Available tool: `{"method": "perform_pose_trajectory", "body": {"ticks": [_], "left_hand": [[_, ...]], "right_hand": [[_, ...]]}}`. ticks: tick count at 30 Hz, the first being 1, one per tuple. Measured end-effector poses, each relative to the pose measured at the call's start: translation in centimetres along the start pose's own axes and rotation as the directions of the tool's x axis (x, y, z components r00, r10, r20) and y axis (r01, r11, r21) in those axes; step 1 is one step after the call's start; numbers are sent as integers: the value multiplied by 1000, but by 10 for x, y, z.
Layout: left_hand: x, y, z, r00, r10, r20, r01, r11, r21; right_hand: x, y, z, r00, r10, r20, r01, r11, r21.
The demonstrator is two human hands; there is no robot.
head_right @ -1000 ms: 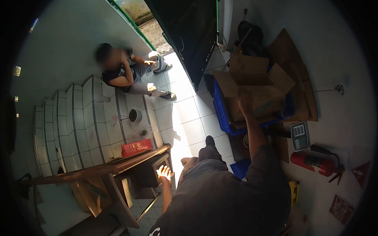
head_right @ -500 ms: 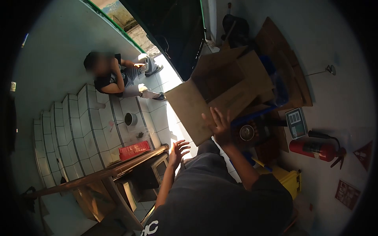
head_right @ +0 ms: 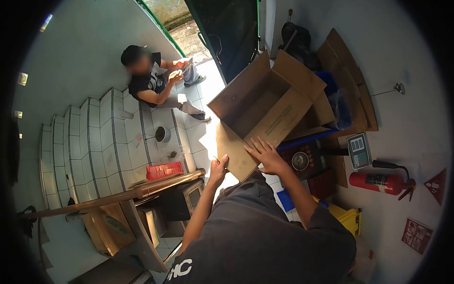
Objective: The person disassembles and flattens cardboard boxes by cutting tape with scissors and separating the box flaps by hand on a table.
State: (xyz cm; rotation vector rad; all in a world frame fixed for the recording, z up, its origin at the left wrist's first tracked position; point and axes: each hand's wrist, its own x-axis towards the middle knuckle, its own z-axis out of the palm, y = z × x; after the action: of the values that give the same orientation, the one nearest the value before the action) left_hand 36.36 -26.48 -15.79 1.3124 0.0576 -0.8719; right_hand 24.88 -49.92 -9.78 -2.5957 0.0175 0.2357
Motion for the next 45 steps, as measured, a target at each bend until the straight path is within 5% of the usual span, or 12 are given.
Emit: {"method": "perform_pose_trajectory", "body": {"ticks": [1, 3, 4, 6, 7, 9, 12, 20, 29, 37, 39, 45], "left_hand": [[-1, -4, -9, 1000, 4, 3, -4, 1000, 0], [-1, -11, -23, 1000, -7, -10, 8, 999, 48], [-1, -15, -28, 1000, 7, -11, -7, 1000, 25], [-7, -23, -29, 1000, 19, -24, -19, 1000, 4], [-9, -28, -30, 996, 46, -77, -48, 998, -35], [-19, -32, -30, 993, 79, -85, -89, 987, -132], [-24, -54, -54, 986, 136, -97, -153, 968, -199], [-55, -29, -86, 926, 230, -300, -295, 936, -193], [-159, 75, -117, 841, 294, -454, -444, 854, -270], [-227, 66, -131, 644, 300, -703, -509, 855, -102], [-248, 36, -127, 659, 260, -706, -479, 868, -128], [-295, -4, -69, 319, 120, -940, -566, 820, -87]], "right_hand": [[9, 13, -7, 1000, 0, -4, 0, 1000, -3], [35, 45, -16, 981, -34, 192, -35, 938, 344], [51, 55, -16, 999, -18, -32, 29, 917, 398], [68, 54, -21, 934, -90, -346, 76, 996, -55], [74, 56, -25, 930, -67, -361, 51, 997, -54], [85, 57, -30, 996, -39, -74, 31, 993, -112], [92, 50, -30, 971, -215, -104, 194, 965, -178], [35, -17, -55, 783, -360, -507, 363, 927, -97], [61, -53, -16, 691, -290, -662, 509, 846, 160], [93, -72, 57, 831, -394, -392, 549, 695, 465], [94, -72, 60, 807, -517, -284, 588, 663, 463], [113, -88, 77, 662, -745, -83, 697, 571, 434]]}}
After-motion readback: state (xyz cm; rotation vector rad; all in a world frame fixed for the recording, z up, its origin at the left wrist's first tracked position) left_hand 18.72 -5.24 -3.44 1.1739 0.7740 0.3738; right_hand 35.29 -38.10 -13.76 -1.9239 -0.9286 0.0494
